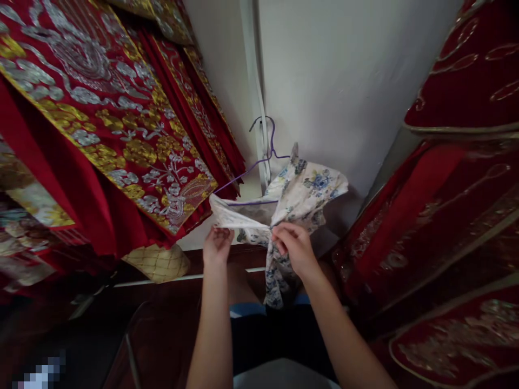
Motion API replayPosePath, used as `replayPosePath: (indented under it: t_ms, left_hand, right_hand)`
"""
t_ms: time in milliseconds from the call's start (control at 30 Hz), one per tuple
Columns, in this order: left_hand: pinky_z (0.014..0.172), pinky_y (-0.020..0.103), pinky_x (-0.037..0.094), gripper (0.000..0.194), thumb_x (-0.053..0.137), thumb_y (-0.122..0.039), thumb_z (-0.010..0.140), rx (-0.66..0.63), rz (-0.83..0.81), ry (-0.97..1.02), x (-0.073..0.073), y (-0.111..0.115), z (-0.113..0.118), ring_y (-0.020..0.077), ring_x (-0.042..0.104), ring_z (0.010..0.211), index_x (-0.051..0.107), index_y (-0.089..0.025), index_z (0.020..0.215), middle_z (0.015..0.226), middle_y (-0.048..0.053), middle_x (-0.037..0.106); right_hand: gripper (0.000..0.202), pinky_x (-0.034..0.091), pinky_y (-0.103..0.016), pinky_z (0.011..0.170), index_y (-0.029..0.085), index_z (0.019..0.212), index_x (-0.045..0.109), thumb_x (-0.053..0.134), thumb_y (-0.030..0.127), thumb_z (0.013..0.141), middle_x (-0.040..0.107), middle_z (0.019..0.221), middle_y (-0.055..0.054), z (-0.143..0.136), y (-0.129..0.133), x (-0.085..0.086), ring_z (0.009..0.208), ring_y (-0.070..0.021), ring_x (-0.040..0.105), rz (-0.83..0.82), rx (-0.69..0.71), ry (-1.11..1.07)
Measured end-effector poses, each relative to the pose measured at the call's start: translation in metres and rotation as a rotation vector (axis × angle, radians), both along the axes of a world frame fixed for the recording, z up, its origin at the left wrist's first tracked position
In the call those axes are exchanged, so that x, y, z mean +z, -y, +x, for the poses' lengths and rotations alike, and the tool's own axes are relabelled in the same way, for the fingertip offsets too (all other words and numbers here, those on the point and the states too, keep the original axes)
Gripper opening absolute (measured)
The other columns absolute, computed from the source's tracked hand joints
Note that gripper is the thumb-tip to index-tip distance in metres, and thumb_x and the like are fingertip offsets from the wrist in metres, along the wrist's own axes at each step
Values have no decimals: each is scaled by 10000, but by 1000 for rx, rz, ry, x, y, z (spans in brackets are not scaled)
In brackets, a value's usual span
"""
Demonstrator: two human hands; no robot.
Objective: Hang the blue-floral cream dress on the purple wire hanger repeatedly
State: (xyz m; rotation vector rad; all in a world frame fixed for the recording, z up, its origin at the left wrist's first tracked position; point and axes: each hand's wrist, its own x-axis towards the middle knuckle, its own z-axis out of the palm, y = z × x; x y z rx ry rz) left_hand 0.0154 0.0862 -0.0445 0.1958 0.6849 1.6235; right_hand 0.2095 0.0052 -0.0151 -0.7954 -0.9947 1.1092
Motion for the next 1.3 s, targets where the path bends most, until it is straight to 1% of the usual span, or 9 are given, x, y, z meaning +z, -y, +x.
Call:
replayPosePath:
  t_ms: [100,233,333,500,667,800,1033,1133,1300]
  left_hand:
    - [788,315,516,263,595,-127,886,-43,-103,14,-39,19,31,82,545,536,541,-144,629,535,-50,513]
    - [732,242,478,194,809,-226,693,-147,-30,-350,-69,42,63,81,541,609,648,-121,670,643,-22,598]
    - [759,234,470,305,845,-377,649,-149,154,-547,-65,53,72,102,557,718,698,-125,736,786,15,640]
    - [720,186,448,321,821,-429,714,-150,340,-472,-26,68,73,75,500,695,674,-144,747,781,0,573]
    - [618,179,423,257,724,-407,836,-213,473,-599,13,103,84,86,505,644,671,-161,786,698,-2,562]
    - [624,200,445,190,630,-335,916,-238,604,-889,37,126,86,107,570,666,671,-166,841,745,18,624]
    - [727,226,475,193,575,-361,948,-124,522,-1146,14,110,44,137,600,772,662,-189,940,847,27,645]
    - [806,266,495,264,620,-394,911,-228,509,-1050,-2,105,26,179,617,894,619,-222,1111,951,45,654]
    - [763,279,484,186,657,-363,870,-856,615,-1221,-28,120,14,207,616,810,709,-197,935,862,45,682]
  right_hand:
    - [253,205,-195,361,171,532,581,697,337,685,535,474,34,9,10,-10,335,-30,314,-33,-149,-206]
    - [206,227,-184,381,167,533,556,695,269,647,478,467,59,38,24,-28,357,-24,315,-50,-363,-348]
    - [239,236,-188,380,177,497,483,642,251,659,381,426,79,59,31,-45,360,-34,289,-96,-545,-424]
    - [311,243,-204,413,194,475,353,611,173,647,277,404,90,73,38,-51,388,-55,265,61,-778,-485]
    - [295,397,-249,523,194,616,551,621,403,814,545,578,14,55,38,-47,526,-118,485,8,-497,-116]
    - [668,497,-336,729,199,775,660,330,770,884,667,771,-71,22,41,-58,787,-220,626,-64,-74,50]
    - [438,451,-253,639,145,844,671,698,580,799,634,756,-16,3,53,-38,697,-152,552,-84,521,378]
    - [383,426,-223,548,126,758,664,759,497,761,611,666,-1,11,50,-21,594,-118,524,-122,493,362]
    - [299,472,-254,478,160,767,708,862,347,592,678,649,-14,43,30,18,522,-149,586,-187,136,82]
